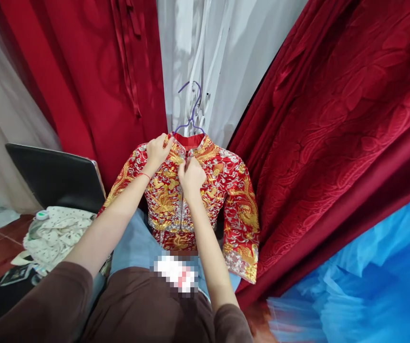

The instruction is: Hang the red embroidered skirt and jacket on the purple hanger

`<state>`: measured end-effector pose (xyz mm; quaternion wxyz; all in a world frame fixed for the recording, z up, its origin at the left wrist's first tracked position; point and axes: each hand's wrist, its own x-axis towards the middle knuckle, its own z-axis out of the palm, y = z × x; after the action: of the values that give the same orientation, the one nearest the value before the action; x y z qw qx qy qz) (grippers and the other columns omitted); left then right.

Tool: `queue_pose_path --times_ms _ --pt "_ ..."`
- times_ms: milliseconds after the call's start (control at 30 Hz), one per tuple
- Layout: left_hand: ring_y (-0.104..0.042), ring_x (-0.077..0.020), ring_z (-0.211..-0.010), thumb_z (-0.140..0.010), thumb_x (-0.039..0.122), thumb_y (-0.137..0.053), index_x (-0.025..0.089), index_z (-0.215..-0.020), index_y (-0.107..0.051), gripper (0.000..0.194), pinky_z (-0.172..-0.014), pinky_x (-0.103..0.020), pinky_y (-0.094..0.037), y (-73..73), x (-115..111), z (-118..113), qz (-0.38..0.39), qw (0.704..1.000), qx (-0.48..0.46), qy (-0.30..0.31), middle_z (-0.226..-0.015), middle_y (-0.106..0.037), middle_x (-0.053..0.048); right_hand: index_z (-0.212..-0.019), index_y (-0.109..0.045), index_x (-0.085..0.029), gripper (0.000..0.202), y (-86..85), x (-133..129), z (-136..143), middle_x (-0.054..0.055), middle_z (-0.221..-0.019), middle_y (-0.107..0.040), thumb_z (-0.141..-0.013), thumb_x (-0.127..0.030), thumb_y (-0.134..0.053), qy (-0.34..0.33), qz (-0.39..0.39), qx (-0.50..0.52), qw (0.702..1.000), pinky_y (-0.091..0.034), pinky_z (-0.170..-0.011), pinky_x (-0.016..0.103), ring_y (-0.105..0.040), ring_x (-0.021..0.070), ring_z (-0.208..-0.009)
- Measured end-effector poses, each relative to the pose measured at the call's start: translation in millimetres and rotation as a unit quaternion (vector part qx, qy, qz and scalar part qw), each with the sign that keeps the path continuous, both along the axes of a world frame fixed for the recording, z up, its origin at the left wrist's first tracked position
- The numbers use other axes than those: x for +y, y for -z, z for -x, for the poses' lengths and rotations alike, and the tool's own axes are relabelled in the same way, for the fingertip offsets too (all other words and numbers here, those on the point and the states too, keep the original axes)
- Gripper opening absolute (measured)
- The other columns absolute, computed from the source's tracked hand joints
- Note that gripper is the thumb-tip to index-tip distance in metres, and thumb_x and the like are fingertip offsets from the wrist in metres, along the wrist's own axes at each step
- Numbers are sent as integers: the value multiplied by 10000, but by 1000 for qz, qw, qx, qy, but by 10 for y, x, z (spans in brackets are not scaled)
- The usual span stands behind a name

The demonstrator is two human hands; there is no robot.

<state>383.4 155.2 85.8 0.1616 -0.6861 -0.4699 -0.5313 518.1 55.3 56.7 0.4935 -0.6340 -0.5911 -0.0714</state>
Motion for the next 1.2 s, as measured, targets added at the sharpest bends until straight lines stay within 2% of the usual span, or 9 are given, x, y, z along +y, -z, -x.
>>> queue_pose_path --times_ms 100,200,300,467,600,767,867,967,1200 --pt "-674 -233 -801 -1018 580 -275 186 -870 -631 551 -738 -342 -414 20 38 -8 -3 1000 -13 22 -819 -695 -111 -801 -650 -186 430 -81 107 20 81 -771 -685 -973 -517 -435 -26 56 69 996 -471 -774 353 -629 219 -752" --pt "-669 -238 -819 -1011 606 -255 192 -867 -632 579 -753 -350 -422 29 59 -4 -2 999 -22 38 -793 -683 -106 -742 -646 -185 466 -124 211 -35 86 -751 -690 -999 -487 -402 -46 49 80 995 -456 -762 327 -628 205 -739" --pt "-666 -239 -840 -1002 625 -256 198 -867 -634 587 -765 -351 -428 31 48 -2 -8 999 -29 44 -783 -676 -105 -803 -676 -177 420 -123 223 -50 102 -800 -708 -1003 -441 -418 -36 53 76 995 -458 -793 338 -641 211 -786" --pt "-661 -246 -867 -994 646 -248 204 -882 -635 598 -785 -356 -433 26 -3 -12 -7 998 -35 51 -790 -676 -106 -895 -696 -129 472 -148 190 23 196 -949 -716 -991 -510 -435 28 101 88 991 -469 -849 433 -659 285 -899" --pt "-659 -250 -874 -990 655 -233 198 -878 -630 616 -794 -361 -429 23 -19 -15 -5 999 -29 42 -818 -685 -118 -953 -695 -132 316 -194 198 67 199 -1033 -721 -984 -322 -444 22 128 114 985 -479 -863 429 -669 298 -968" --pt "-659 -253 -879 -988 659 -230 196 -877 -629 621 -797 -361 -426 20 -25 -6 0 999 -28 38 -834 -691 -124 -754 -660 -176 294 -200 235 42 112 -763 -724 -948 -318 -489 -26 120 190 974 -511 -847 393 -702 255 -837" --pt "-660 -253 -877 -987 661 -231 195 -873 -629 624 -796 -359 -427 19 -26 -4 4 999 -29 36 -817 -690 -122 -689 -611 -184 308 -184 273 30 44 -633 -690 -951 -305 -503 -98 107 281 949 -541 -758 333 -679 175 -614" --pt "-663 -254 -883 -989 656 -239 194 -879 -632 616 -800 -360 -431 19 -30 -7 7 999 -28 35 -828 -695 -123 -674 -591 -173 304 -179 305 37 14 -616 -683 -953 -241 -489 -161 112 388 901 -522 -581 254 -610 111 -457" --pt "-672 -265 -915 -984 661 -260 197 -892 -630 600 -826 -375 -437 7 -65 -9 14 998 -35 53 -851 -704 -131 -618 -586 -170 354 -268 394 -52 -6 -446 -561 -942 -304 -535 -209 189 487 827 -403 -407 182 -559 94 -400"
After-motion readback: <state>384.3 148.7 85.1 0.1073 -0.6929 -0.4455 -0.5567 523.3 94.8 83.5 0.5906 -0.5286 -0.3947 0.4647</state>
